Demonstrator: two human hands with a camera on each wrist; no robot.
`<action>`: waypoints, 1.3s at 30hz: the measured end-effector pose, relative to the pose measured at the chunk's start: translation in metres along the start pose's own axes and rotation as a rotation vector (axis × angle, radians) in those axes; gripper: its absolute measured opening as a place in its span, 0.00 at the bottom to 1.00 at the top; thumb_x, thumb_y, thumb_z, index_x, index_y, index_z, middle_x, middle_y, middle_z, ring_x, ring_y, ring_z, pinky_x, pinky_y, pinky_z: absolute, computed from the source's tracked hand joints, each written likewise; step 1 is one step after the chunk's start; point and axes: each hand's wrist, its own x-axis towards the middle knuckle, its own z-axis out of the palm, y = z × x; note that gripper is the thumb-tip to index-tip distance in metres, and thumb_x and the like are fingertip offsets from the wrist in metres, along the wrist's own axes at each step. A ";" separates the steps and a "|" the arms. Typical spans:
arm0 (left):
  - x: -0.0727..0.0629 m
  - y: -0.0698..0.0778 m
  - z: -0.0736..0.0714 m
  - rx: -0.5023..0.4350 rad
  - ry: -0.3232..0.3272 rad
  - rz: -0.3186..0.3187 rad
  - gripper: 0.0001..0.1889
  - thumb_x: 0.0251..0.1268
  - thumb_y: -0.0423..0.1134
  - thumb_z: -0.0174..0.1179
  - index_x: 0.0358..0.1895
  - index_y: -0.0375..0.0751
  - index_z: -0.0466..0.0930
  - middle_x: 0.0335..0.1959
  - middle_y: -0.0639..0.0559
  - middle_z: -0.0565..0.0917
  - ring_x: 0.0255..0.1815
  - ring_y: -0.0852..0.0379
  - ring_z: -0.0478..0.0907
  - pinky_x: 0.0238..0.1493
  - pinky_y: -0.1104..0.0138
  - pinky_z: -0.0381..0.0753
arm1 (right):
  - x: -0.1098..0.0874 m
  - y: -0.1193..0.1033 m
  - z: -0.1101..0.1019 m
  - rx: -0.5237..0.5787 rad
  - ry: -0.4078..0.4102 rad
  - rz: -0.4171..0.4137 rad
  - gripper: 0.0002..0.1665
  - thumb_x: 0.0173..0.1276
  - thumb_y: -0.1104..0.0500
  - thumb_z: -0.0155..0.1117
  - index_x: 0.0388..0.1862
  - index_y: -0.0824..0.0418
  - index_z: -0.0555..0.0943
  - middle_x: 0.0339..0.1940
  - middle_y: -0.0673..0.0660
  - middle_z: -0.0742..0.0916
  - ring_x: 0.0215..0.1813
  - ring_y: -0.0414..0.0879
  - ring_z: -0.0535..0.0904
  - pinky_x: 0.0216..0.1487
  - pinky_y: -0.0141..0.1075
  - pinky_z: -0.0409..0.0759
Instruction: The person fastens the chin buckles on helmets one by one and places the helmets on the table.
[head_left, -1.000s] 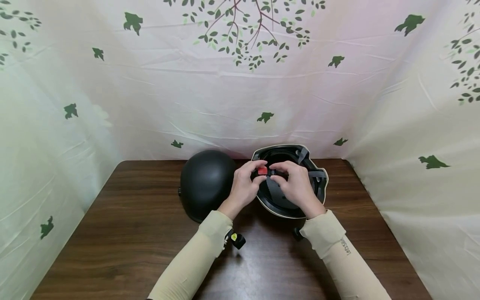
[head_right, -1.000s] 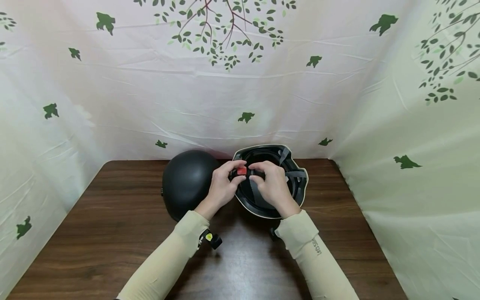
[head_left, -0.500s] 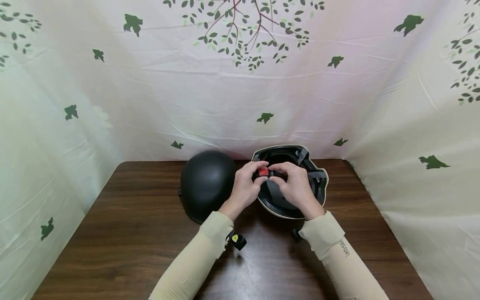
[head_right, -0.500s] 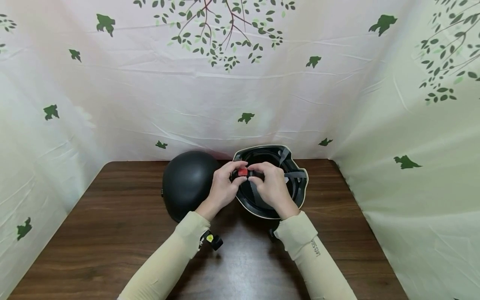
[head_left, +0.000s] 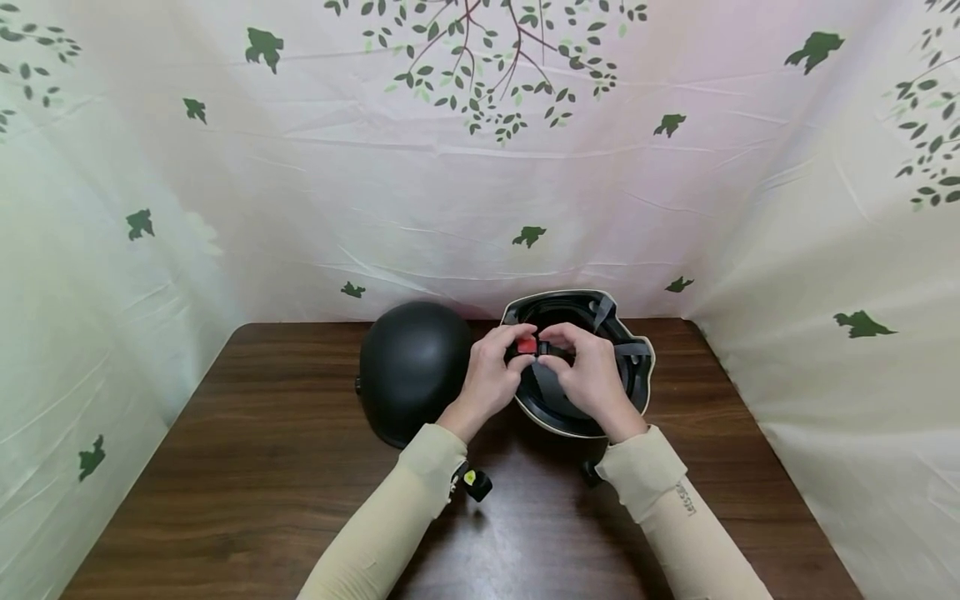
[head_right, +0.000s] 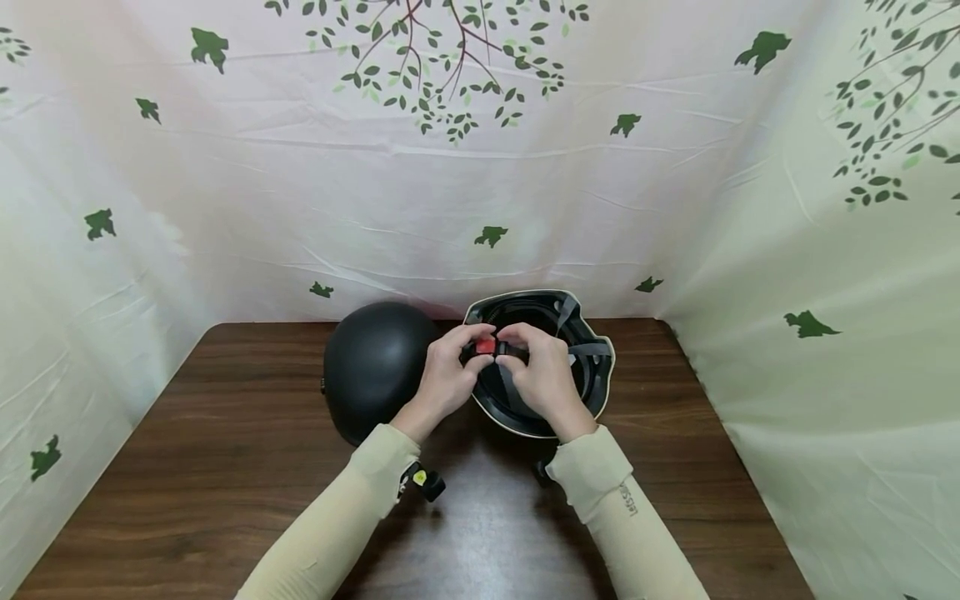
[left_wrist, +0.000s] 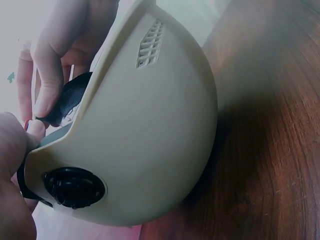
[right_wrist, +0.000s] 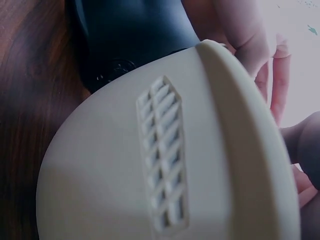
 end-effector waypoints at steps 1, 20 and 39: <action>0.000 -0.002 -0.001 -0.002 -0.003 0.010 0.21 0.68 0.29 0.75 0.63 0.39 0.87 0.55 0.44 0.91 0.55 0.49 0.87 0.60 0.55 0.88 | 0.000 0.000 0.000 0.000 -0.011 0.005 0.18 0.65 0.69 0.82 0.53 0.64 0.88 0.49 0.64 0.94 0.51 0.59 0.93 0.57 0.58 0.89; -0.014 -0.036 0.003 0.003 -0.002 0.091 0.20 0.72 0.44 0.75 0.64 0.49 0.87 0.61 0.53 0.89 0.60 0.54 0.83 0.60 0.60 0.84 | -0.007 0.019 -0.021 -0.077 -0.057 -0.075 0.16 0.71 0.63 0.78 0.56 0.63 0.89 0.53 0.62 0.93 0.55 0.58 0.90 0.56 0.58 0.88; -0.060 -0.014 -0.007 -0.040 0.132 0.006 0.16 0.66 0.40 0.77 0.54 0.46 0.90 0.61 0.46 0.86 0.58 0.52 0.85 0.52 0.62 0.86 | -0.041 0.064 -0.072 -0.097 0.144 0.182 0.27 0.76 0.61 0.71 0.70 0.66 0.80 0.70 0.72 0.79 0.69 0.66 0.75 0.62 0.52 0.75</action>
